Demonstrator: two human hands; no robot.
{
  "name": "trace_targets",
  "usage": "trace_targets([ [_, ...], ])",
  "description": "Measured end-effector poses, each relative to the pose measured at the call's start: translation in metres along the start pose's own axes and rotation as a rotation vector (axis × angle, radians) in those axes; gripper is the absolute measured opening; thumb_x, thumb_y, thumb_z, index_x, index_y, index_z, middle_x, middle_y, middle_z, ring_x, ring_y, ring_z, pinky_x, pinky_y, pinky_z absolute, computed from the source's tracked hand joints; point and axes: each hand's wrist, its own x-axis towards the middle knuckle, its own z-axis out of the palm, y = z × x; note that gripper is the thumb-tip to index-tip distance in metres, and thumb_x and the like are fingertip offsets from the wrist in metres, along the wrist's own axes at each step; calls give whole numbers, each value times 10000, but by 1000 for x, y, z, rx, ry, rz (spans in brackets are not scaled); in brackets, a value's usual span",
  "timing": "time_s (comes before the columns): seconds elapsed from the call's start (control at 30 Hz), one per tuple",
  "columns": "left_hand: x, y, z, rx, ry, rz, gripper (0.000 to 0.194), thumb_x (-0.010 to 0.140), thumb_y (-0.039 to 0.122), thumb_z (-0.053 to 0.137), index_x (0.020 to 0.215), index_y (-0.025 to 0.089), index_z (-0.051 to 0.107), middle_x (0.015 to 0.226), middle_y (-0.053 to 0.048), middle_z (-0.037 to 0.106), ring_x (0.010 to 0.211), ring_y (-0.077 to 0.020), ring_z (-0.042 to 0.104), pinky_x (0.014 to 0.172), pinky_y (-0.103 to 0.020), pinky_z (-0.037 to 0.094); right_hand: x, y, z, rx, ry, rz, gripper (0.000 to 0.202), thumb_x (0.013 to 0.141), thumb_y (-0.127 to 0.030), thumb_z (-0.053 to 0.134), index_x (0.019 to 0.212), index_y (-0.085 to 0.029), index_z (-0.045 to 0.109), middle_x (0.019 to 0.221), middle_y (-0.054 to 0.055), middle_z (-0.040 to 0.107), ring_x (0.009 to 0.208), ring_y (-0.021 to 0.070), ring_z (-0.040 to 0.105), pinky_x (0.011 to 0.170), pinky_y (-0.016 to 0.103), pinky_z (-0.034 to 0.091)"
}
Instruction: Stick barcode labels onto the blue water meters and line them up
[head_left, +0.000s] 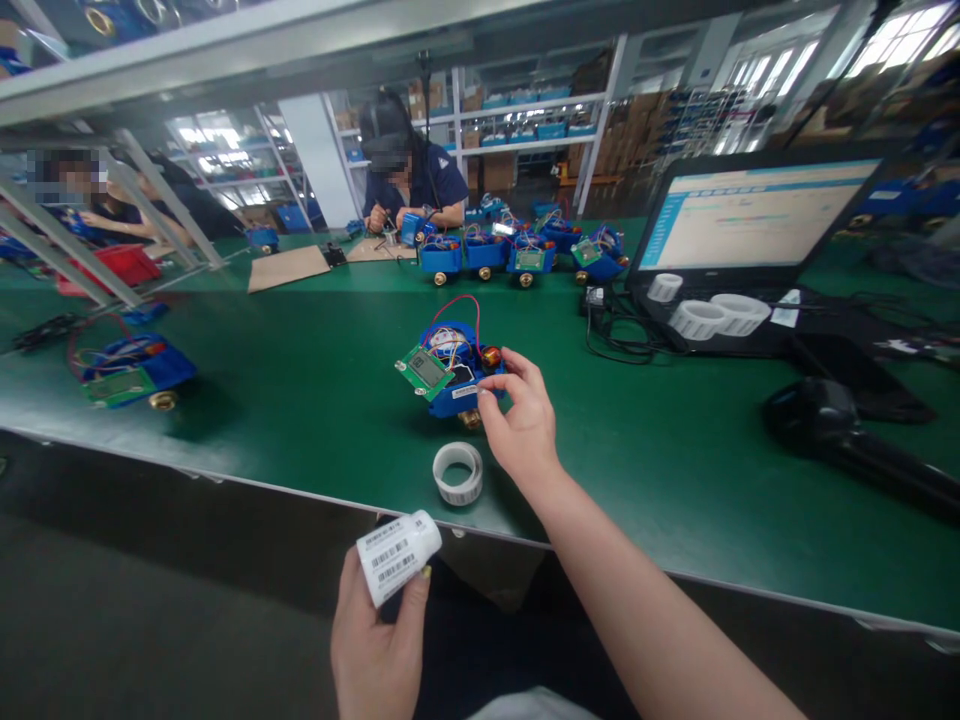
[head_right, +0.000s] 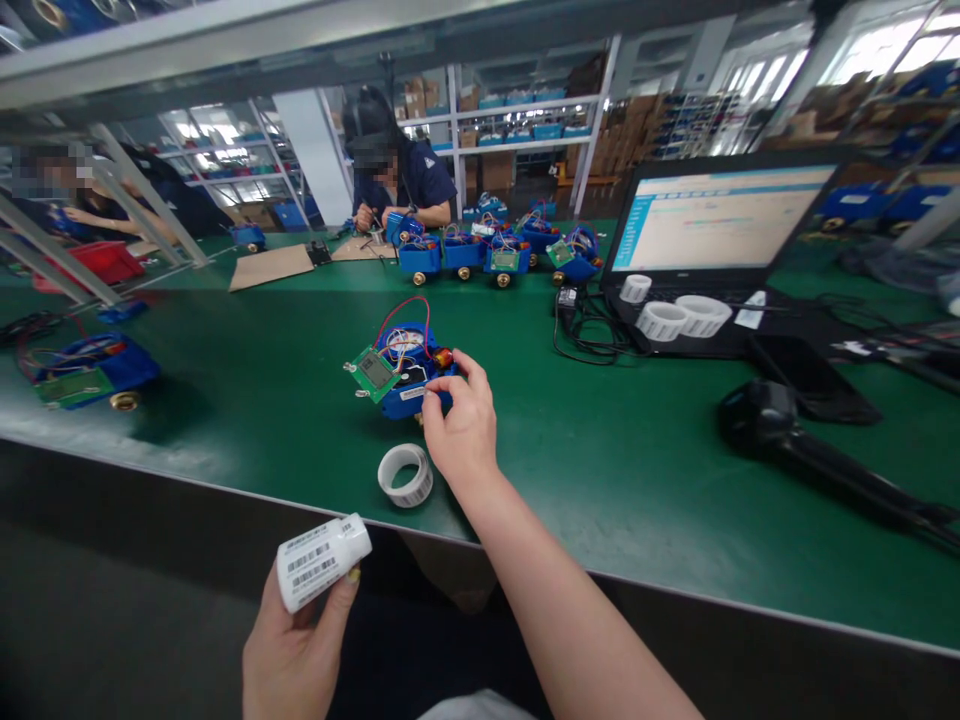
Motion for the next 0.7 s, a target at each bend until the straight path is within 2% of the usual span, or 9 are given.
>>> trace_targets([
  [0.2,5,8,1,-1,10,109,296,799,423,618,1032,241,633,1014,-49,645,937,-220,628,810,-306,502,-5,1,-4,74,-17,20,211,818,-199,458,857,-170,663,1275,155,535,1187,240,507,1001,429,410],
  [0.33,6,17,5,-6,17,99,268,805,417,600,1006,245,643,1003,-43,639,936,-225,619,826,-312,492,-8,4,-4,111,-47,67,224,808,-192,451,984,-180,590,1326,137,505,1210,241,490,998,436,414],
  [0.47,5,27,10,-15,46,47,297,812,453,569,1009,245,646,1035,-51,634,980,-244,605,844,-326,478,-2,1,-1,57,-39,88,375,770,-247,582,1125,-180,483,1291,152,497,1216,265,462,996,447,416],
  [0.53,4,30,11,-10,54,44,306,809,463,560,1008,247,645,1041,-51,636,989,-248,605,827,-321,482,4,-2,3,-36,-43,96,508,698,-288,701,1140,-165,481,1268,170,479,1228,297,430,1009,462,400],
  [0.6,4,31,12,0,68,54,322,804,481,552,1011,250,642,1054,-51,635,995,-251,607,811,-317,485,11,-5,7,-89,-78,132,627,635,-297,775,1164,-153,471,1231,171,487,1182,324,456,990,486,410],
  [0.7,5,31,13,22,76,77,368,793,537,549,1010,255,642,1075,-55,632,1012,-259,604,799,-315,482,19,-3,9,-69,-116,152,580,656,-257,762,1158,-153,491,1165,145,536,1078,323,525,923,490,454],
])
